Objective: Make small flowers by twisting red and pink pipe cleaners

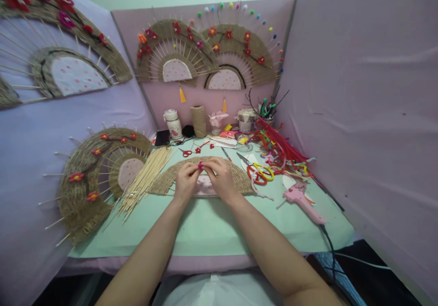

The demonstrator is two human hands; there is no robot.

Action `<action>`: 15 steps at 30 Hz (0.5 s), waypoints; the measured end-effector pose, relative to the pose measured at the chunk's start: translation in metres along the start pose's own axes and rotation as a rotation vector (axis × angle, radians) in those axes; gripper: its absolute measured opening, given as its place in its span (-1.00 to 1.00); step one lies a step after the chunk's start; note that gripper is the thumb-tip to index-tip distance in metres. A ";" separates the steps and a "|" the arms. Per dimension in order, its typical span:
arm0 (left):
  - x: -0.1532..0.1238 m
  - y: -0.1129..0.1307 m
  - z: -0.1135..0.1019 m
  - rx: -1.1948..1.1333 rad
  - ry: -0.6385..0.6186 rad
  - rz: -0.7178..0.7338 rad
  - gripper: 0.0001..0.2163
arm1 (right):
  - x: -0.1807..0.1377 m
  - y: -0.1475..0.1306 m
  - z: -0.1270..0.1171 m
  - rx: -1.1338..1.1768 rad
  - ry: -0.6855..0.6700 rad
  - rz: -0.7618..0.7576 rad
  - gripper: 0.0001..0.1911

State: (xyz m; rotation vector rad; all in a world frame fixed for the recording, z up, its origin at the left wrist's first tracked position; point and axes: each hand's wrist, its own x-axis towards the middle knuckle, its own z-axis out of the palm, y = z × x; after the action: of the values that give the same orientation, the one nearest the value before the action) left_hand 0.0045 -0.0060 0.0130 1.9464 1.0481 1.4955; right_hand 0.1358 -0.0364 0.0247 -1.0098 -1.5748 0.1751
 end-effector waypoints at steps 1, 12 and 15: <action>0.000 0.000 0.000 0.031 0.007 0.032 -0.85 | -0.001 0.002 0.001 -0.013 0.000 0.002 -0.83; 0.000 -0.003 0.000 0.122 0.022 0.094 -0.88 | 0.001 0.005 0.001 0.040 -0.037 0.044 -0.84; 0.002 -0.001 0.000 0.013 0.061 0.000 -0.87 | 0.004 0.000 -0.005 0.084 0.033 0.070 -0.82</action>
State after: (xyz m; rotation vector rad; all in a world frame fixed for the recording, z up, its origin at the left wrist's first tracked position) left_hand 0.0046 -0.0037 0.0132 1.9207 1.0860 1.5611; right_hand 0.1400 -0.0358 0.0286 -0.9979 -1.4915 0.2692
